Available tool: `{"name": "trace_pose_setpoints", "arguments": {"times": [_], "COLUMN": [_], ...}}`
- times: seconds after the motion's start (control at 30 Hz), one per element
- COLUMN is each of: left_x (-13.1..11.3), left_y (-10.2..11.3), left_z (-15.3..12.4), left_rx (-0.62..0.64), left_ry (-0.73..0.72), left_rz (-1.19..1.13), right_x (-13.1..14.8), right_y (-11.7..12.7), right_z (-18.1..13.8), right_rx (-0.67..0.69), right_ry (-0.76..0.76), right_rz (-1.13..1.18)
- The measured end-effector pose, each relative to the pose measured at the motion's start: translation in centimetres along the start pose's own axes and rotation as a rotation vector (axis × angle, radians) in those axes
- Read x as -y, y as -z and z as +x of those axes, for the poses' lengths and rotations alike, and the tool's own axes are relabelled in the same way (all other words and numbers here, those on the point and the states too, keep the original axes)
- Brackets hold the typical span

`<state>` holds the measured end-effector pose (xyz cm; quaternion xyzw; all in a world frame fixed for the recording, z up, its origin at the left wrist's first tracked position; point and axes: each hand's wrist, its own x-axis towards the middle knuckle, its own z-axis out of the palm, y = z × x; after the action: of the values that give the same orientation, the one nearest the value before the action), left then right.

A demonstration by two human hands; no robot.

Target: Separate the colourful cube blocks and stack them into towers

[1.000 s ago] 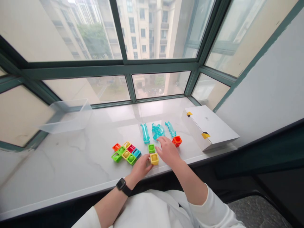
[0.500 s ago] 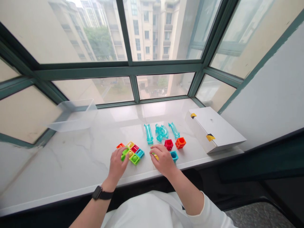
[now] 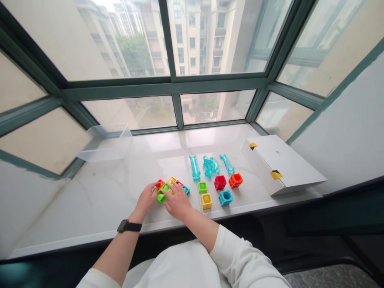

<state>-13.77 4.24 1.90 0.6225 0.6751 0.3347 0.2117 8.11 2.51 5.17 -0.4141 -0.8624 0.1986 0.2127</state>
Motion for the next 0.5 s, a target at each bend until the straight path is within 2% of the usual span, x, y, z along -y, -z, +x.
{"name": "trace_pose_setpoints", "arguments": {"times": [0.2, 0.37, 0.5], "left_x": [0.7, 0.8, 1.3], "left_y": [0.7, 1.3, 1.8], "left_z": [-0.7, -1.4, -2.5], "left_rx": [0.023, 0.002, -0.028], "left_ry": [0.026, 0.048, 0.122], "left_rz": [-0.041, -0.052, -0.051], "right_x": [-0.3, -0.9, -0.8], "right_y": [-2.3, -2.7, -2.5], "right_z": [0.5, 0.3, 0.3], "right_rx": [0.077, 0.074, 0.105], "right_ry": [0.001, 0.015, 0.004], "right_rz": [-0.064, -0.088, -0.079]}}
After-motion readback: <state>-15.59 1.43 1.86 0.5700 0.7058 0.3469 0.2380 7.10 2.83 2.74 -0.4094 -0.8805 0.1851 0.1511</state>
